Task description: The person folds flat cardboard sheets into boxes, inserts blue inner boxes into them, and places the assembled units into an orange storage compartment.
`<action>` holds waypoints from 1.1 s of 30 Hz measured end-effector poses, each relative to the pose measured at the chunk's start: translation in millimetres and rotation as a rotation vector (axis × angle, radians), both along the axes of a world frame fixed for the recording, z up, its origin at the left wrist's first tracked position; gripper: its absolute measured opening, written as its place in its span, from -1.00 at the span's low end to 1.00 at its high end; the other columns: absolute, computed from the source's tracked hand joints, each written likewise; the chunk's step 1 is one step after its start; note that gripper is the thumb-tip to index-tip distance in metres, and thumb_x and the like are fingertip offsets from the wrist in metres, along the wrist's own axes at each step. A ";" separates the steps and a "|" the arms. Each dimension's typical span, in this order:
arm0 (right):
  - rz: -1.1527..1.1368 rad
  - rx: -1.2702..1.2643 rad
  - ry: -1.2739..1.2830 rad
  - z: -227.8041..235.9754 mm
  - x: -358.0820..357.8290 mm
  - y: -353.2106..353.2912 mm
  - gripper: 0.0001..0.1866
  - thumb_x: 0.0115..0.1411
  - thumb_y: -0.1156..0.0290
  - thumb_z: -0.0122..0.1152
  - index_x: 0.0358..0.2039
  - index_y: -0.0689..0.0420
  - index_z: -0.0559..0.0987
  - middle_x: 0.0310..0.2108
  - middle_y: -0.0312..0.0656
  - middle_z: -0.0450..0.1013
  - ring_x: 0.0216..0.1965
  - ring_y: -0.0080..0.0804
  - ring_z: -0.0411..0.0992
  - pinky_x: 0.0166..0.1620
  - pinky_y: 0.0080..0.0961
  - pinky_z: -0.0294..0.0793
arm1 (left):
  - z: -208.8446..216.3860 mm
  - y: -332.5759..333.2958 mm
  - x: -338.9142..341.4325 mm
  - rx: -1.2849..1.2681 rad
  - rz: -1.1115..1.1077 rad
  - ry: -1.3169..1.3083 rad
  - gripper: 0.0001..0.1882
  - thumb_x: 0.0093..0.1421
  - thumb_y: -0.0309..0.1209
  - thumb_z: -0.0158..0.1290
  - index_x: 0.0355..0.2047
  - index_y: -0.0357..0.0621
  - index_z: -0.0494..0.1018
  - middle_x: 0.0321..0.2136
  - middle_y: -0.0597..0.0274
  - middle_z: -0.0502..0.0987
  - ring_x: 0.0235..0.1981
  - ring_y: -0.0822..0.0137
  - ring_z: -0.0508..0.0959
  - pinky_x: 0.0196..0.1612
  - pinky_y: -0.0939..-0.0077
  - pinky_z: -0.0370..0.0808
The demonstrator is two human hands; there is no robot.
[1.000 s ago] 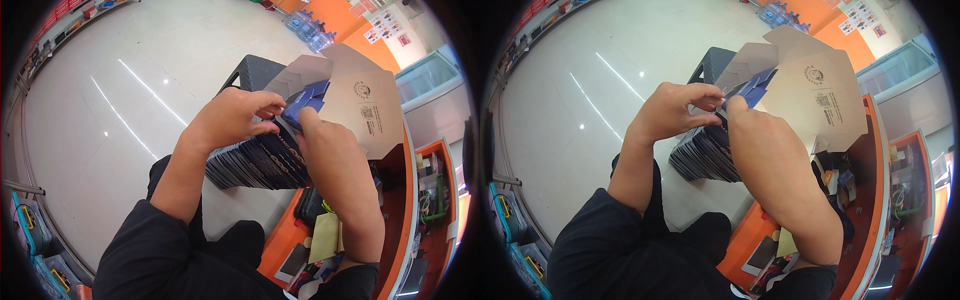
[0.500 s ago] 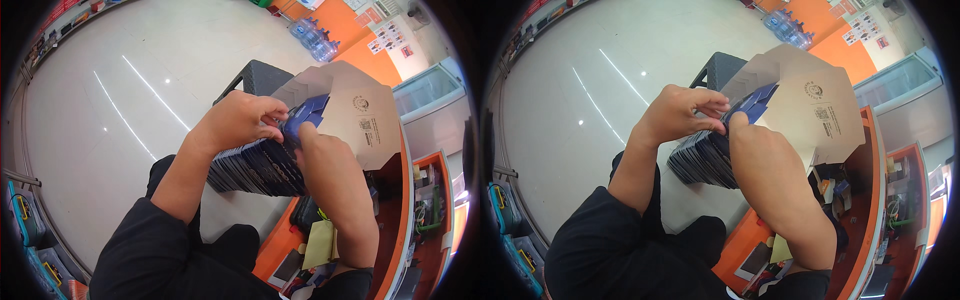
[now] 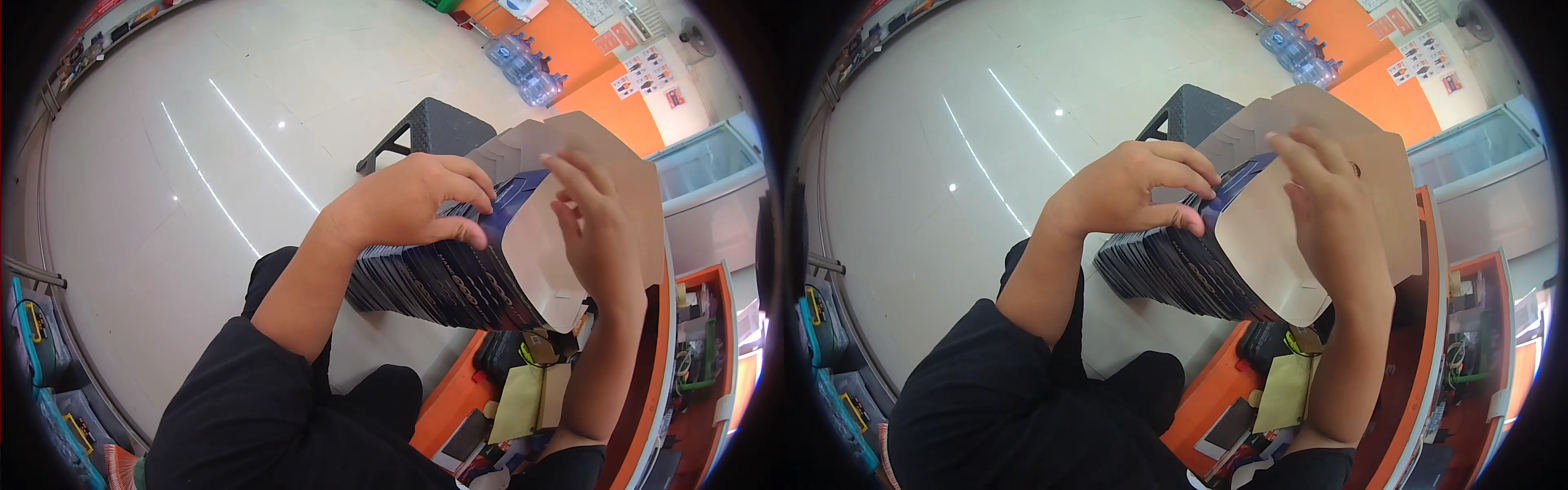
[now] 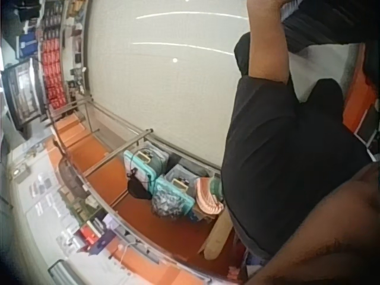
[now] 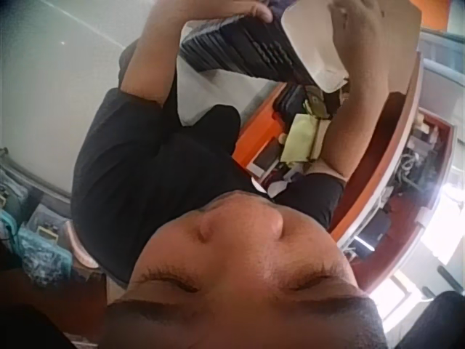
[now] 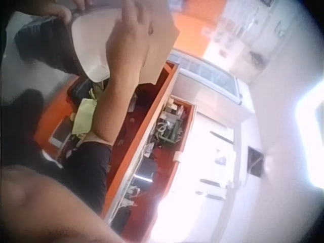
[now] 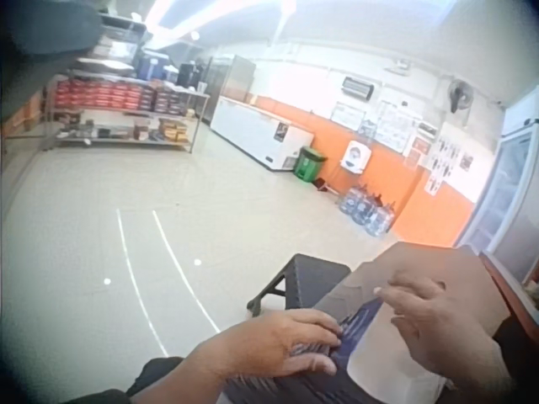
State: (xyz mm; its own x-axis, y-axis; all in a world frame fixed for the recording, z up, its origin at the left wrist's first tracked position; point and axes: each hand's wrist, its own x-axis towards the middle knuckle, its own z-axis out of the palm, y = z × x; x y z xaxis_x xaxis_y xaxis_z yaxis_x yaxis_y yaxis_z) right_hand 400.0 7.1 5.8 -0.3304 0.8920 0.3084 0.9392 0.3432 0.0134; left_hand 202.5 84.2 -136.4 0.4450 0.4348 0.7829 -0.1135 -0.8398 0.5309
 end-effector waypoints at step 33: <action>0.131 -0.045 -0.018 -14.4 11.1 30.3 -0.78 0.03 0.76 0.13 -0.33 0.23 0.60 -0.29 -0.12 0.55 -0.24 -0.09 0.52 -0.16 -0.25 0.49 | 43.6 5.2 42.4 -0.684 0.250 0.115 -0.69 -0.05 -0.39 0.24 -0.30 -0.34 0.59 -0.44 0.03 0.68 -0.37 0.23 0.69 -0.20 0.45 0.61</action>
